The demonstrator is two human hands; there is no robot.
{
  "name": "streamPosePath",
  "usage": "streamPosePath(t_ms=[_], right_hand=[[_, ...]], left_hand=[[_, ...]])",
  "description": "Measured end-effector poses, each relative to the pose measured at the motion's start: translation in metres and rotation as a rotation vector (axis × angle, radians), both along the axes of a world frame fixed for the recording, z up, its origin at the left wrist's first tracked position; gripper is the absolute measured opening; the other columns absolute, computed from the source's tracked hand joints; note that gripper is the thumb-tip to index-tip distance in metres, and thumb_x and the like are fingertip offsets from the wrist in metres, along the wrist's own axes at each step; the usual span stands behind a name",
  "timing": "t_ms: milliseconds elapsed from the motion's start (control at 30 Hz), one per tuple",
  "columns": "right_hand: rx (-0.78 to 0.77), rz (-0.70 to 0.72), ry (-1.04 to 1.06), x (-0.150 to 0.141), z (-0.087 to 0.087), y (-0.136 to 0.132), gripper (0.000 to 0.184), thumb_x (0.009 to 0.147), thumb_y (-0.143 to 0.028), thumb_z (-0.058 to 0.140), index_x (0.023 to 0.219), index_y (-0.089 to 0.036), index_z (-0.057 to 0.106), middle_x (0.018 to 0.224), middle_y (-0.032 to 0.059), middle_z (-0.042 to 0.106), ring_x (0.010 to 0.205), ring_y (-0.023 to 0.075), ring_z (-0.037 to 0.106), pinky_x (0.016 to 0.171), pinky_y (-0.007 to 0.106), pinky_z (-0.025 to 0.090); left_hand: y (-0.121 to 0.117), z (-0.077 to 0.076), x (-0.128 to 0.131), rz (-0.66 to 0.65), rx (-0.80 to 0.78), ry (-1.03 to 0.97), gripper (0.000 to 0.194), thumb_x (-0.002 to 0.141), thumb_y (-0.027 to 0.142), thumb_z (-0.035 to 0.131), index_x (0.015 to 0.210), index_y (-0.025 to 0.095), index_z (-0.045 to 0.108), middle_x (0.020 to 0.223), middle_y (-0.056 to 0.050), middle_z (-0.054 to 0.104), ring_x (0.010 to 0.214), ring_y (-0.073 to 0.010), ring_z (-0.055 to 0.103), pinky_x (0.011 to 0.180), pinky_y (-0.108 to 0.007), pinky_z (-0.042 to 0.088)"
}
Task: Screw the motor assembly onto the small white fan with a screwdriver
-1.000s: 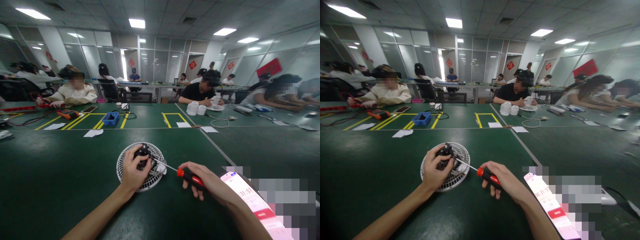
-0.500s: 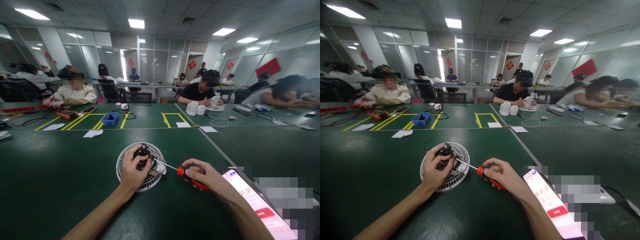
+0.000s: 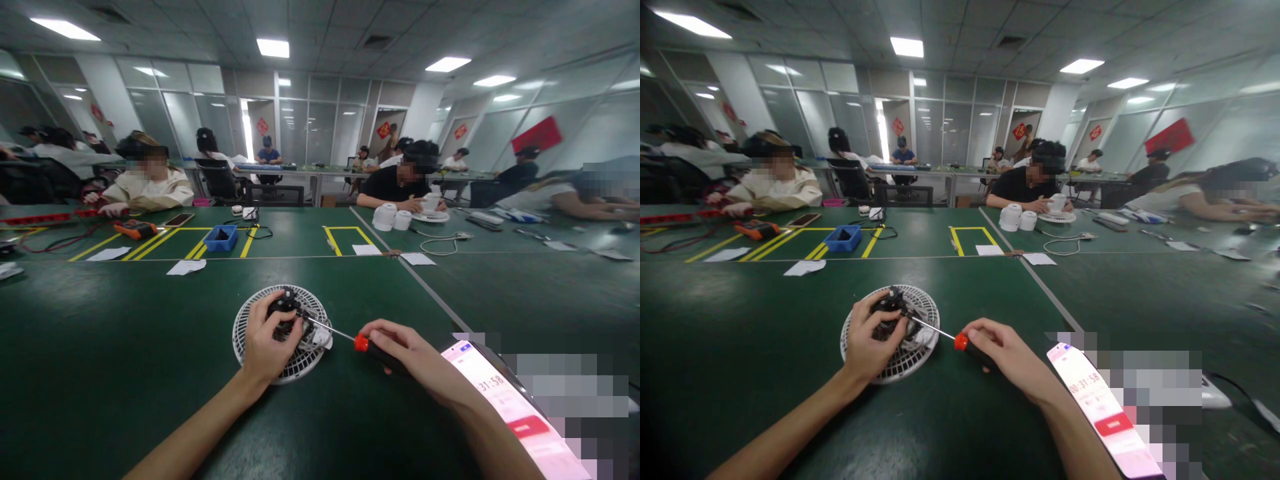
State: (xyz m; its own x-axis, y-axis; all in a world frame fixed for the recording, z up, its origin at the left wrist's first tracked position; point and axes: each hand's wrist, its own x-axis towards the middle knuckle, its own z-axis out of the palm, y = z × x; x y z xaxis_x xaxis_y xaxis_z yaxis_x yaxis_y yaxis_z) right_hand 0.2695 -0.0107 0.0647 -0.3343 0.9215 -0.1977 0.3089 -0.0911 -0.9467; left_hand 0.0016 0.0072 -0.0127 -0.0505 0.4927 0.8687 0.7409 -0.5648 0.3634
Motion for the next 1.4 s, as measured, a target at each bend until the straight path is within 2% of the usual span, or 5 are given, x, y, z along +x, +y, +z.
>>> streamPosePath(t_ms=[133, 267, 700, 967, 1400], right_hand=[[-0.174, 0.032, 0.049, -0.0022, -0.0022, -0.0008, 0.048, 0.088, -0.062, 0.055, 0.110, -0.020, 0.063, 0.077, 0.0038, 0.070, 0.054, 0.0132, 0.056, 0.041, 0.021, 0.039], [-0.127, 0.041, 0.029, -0.0013, -0.0016, -0.0004, 0.046, 0.086, -0.058, 0.062, 0.110, -0.019, 0.063, 0.074, 0.0017, 0.069, 0.048, 0.0098, 0.051, 0.038, 0.018, 0.033], [0.117, 0.026, -0.052, 0.0020, -0.0015, 0.0023, 0.044, 0.068, -0.044, 0.085, 0.101, -0.021, 0.069, 0.092, 0.0026, 0.069, 0.087, 0.0205, 0.063, 0.080, 0.033, 0.050], [-0.186, 0.004, 0.020, -0.0042, -0.0052, -0.0008, 0.037, 0.090, -0.049, 0.051, 0.114, -0.023, 0.060, 0.071, 0.0018, 0.069, 0.048, 0.0126, 0.055, 0.037, 0.020, 0.037], [-0.116, 0.002, -0.015, 0.0022, -0.0002, 0.0018, 0.046, 0.080, -0.054, 0.068, 0.111, -0.021, 0.061, 0.079, 0.0020, 0.069, 0.055, 0.0121, 0.053, 0.043, 0.020, 0.035]], left_hand=[[-0.0003, 0.0003, 0.0002, 0.003, -0.003, 0.000, 0.009, 0.081, 0.020, 0.073, 0.088, 0.021, 0.068, 0.127, -0.008, 0.062, 0.116, -0.0255, 0.059, 0.100, -0.047, 0.048], [-0.0010, 0.0012, 0.0003, -0.001, -0.013, 0.001, 0.008, 0.082, 0.020, 0.073, 0.088, 0.021, 0.068, 0.127, -0.009, 0.062, 0.116, -0.0261, 0.059, 0.101, -0.049, 0.048], [-0.0006, 0.0010, -0.0002, 0.001, -0.023, -0.003, 0.009, 0.081, 0.020, 0.073, 0.088, 0.021, 0.067, 0.127, -0.008, 0.061, 0.116, -0.0262, 0.059, 0.101, -0.049, 0.049], [0.0003, -0.0008, -0.0006, 0.012, -0.019, 0.013, 0.008, 0.082, 0.022, 0.072, 0.088, 0.021, 0.067, 0.125, -0.009, 0.062, 0.115, -0.0266, 0.059, 0.101, -0.050, 0.049], [-0.0009, 0.0006, 0.0001, 0.007, -0.017, 0.014, 0.009, 0.083, 0.021, 0.072, 0.089, 0.021, 0.067, 0.127, -0.009, 0.061, 0.116, -0.0265, 0.058, 0.101, -0.049, 0.048]])
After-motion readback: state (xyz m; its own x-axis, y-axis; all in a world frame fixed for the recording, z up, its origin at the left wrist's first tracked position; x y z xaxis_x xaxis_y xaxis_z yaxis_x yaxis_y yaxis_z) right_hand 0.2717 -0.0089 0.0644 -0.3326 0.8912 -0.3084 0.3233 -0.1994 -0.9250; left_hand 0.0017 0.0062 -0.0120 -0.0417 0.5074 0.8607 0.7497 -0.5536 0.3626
